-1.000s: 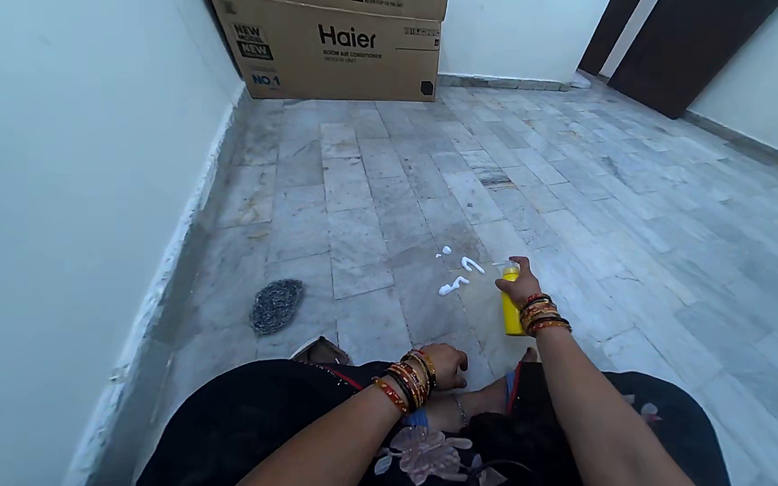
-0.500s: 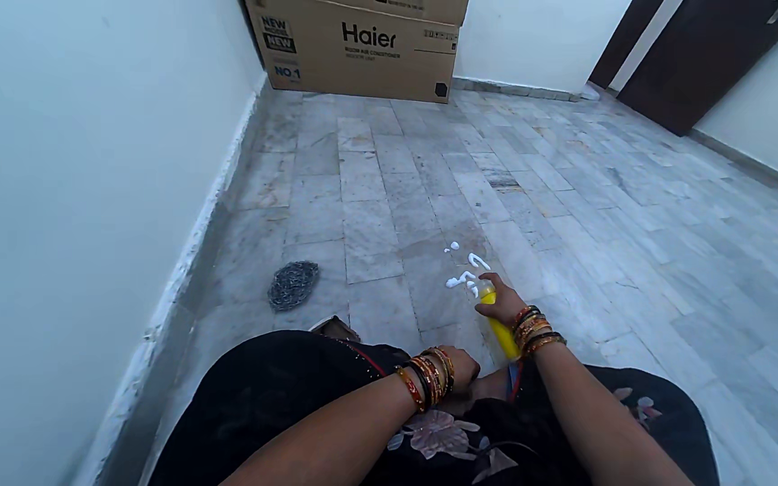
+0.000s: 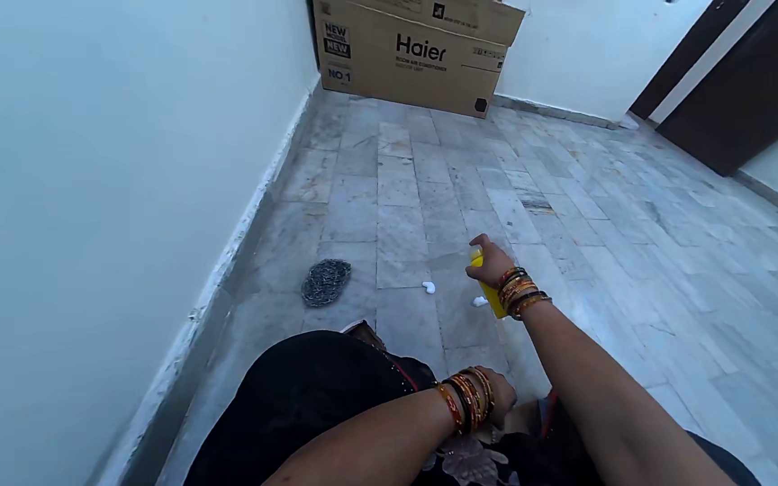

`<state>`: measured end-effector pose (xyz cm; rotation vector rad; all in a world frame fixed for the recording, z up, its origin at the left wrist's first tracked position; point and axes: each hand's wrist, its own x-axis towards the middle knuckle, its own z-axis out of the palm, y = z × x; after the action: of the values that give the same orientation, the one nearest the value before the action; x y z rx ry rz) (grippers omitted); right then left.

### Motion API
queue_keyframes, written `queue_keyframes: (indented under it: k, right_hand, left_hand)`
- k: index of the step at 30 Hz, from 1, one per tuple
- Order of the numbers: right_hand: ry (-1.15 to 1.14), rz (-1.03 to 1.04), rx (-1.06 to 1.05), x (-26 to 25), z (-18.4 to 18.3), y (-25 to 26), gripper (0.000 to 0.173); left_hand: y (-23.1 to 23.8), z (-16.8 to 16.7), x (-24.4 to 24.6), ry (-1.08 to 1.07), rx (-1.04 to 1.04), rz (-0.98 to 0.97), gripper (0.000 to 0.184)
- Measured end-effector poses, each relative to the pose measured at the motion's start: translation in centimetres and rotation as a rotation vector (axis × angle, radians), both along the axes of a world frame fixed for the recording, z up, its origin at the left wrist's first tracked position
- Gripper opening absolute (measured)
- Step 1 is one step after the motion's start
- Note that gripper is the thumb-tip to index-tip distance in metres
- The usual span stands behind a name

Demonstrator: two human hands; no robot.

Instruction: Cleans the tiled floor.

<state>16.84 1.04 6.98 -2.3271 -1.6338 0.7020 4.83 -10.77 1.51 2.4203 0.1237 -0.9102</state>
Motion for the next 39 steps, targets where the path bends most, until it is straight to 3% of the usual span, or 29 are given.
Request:
queue_keyframes:
  k: [4,8,14,20,26,35,39]
  right_hand:
    - [0.039,-0.008,0.015,-1.3,0.5,3.2,0.079]
    - [-0.077,-0.043,0.005,-1.8,0.7,6.1,0.082]
    - [-0.131,-0.131,0.006,0.3,1.1,8.6,0.078]
    - [-0.102,-0.209,0.079,3.2,1.6,9.8,0.076]
    - [-0.099,-0.305,0.078,4.8,1.0,8.8,0.081]
    - [-0.138,-0.284,0.018,6.0,0.3,6.0,0.075]
    - [-0.101,-0.27,0.026,6.1,-0.2,4.5,0.075]
  left_hand:
    - [0.1,0.3,-0.1,-0.017,-0.026,-0.01,0.037]
    - [-0.1,0.0,-0.2,-0.022,-0.032,-0.009,0.037]
    - [-0.1,2.2,-0.5,-0.027,-0.056,-0.043,0.033]
    - [0.5,1.4,-0.1,-0.024,-0.067,-0.04,0.029]
    - [0.6,0.1,0.3,-0.026,-0.069,-0.037,0.04]
    - [0.6,0.0,0.2,-0.013,-0.042,-0.044,0.03]
    - [1.0,0.6,0.1,0.018,-0.048,-0.022,0.035]
